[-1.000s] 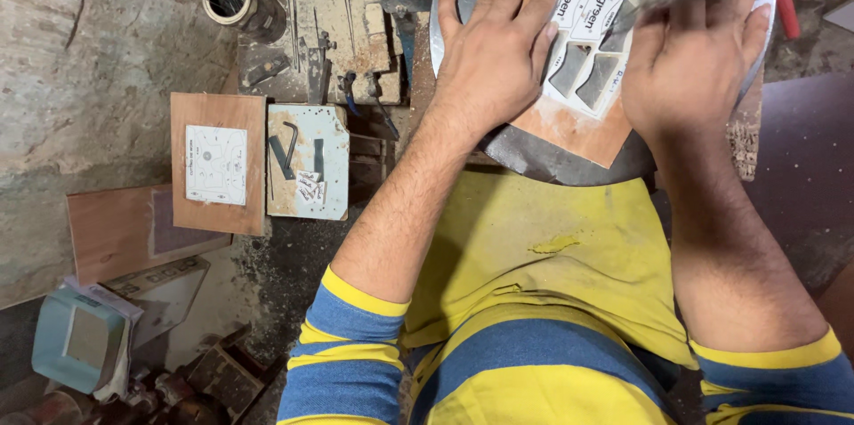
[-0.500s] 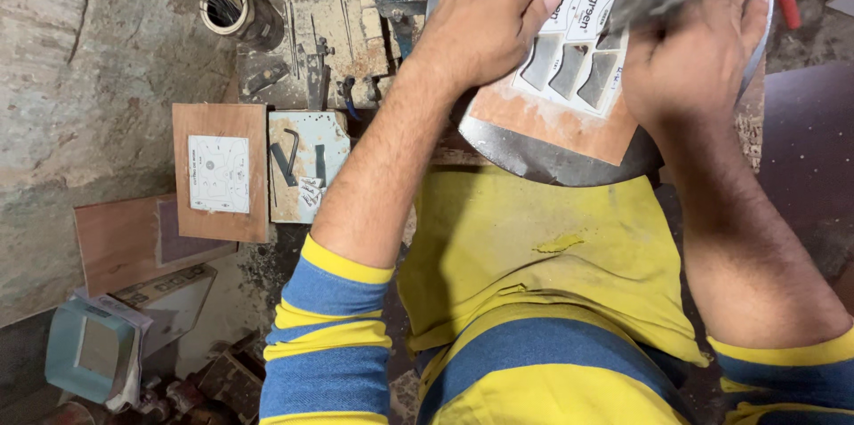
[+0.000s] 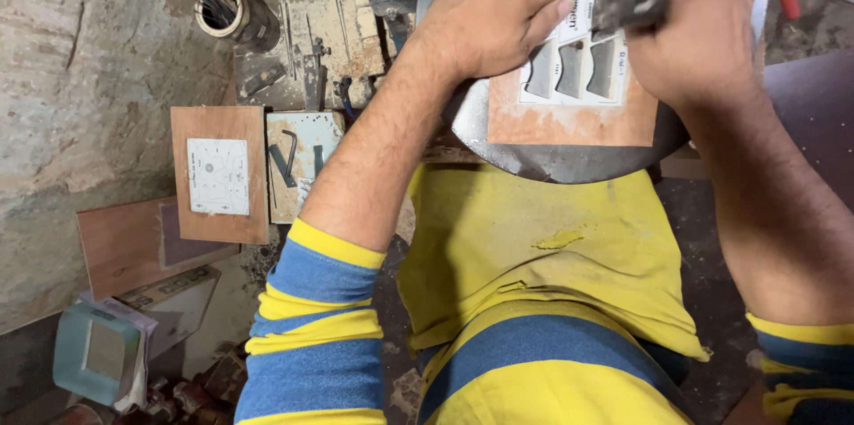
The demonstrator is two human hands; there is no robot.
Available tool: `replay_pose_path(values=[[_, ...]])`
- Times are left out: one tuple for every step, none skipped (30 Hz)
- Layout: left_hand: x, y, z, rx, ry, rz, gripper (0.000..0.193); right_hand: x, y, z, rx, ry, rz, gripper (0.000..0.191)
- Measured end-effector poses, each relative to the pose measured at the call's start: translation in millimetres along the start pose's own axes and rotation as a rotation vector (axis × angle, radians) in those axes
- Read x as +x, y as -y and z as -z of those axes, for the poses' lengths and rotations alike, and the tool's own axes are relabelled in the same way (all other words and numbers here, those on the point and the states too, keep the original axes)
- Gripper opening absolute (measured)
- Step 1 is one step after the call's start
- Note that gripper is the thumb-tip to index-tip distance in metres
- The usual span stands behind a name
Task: The person cuts curved shapes out of a wooden board with a paper template using a scroll saw, guiding the board along the blade. They remove cut pieces from the board, set them aside, and continue cutting the remaining template shapes.
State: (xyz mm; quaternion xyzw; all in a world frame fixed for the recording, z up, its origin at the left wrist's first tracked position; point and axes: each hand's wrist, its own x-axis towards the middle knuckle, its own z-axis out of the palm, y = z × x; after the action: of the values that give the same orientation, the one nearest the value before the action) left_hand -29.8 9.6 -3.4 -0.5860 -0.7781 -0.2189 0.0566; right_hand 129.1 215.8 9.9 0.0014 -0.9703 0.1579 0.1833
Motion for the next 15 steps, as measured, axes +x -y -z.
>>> replay_pose_path(values=[[0, -2, 0, 0.013, 0.013, 0.025, 0.042, 1, 1, 1, 0.023, -0.034, 0.016, 0.033], [-2, -4, 0, 0.028, 0.029, 0.053, 0.043, 0, 3, 2, 0.044, -0.012, -0.040, 0.029], [-4, -7, 1, 0.044, 0.046, 0.084, 0.045, -1, 7, 3, 0.067, 0.010, -0.093, 0.026], [-7, -10, 2, 0.065, 0.041, 0.103, 0.044, -5, 11, 4, 0.133, -0.028, -0.087, 0.036], [-8, -12, 3, 0.088, 0.033, 0.116, 0.043, -12, 17, 7, 0.195, -0.072, -0.082, 0.047], [-7, -14, 5, 0.110, 0.023, 0.129, 0.043, -18, 22, 10, 0.202, -0.049, -0.135, 0.045], [-8, -18, 7, 0.109, 0.030, 0.156, 0.044, -26, 28, 13, 0.208, -0.027, -0.187, 0.044], [-9, -22, 8, 0.103, 0.041, 0.187, 0.045, -35, 34, 16, 0.160, 0.068, -0.300, 0.031], [-10, -27, 9, 0.098, 0.052, 0.217, 0.046, -45, 40, 18, 0.111, 0.163, -0.413, 0.023], [-11, -30, 10, 0.111, 0.043, 0.235, 0.046, -56, 47, 18, 0.049, 0.116, -0.353, 0.030], [-12, -33, 10, 0.126, 0.033, 0.254, 0.046, -66, 54, 17, -0.010, 0.069, -0.292, 0.040], [-13, -36, 10, 0.140, 0.023, 0.272, 0.046, -73, 57, 16, -0.069, 0.022, -0.230, 0.051], [-14, -39, 10, 0.136, 0.025, 0.305, 0.047, -76, 57, 15, -0.073, 0.019, -0.233, 0.050], [-15, -43, 8, 0.134, 0.030, 0.338, 0.048, -78, 57, 13, -0.074, 0.016, -0.237, 0.049], [-17, -47, 6, 0.131, 0.037, 0.373, 0.049, -79, 57, 12, -0.074, 0.015, -0.242, 0.049]])
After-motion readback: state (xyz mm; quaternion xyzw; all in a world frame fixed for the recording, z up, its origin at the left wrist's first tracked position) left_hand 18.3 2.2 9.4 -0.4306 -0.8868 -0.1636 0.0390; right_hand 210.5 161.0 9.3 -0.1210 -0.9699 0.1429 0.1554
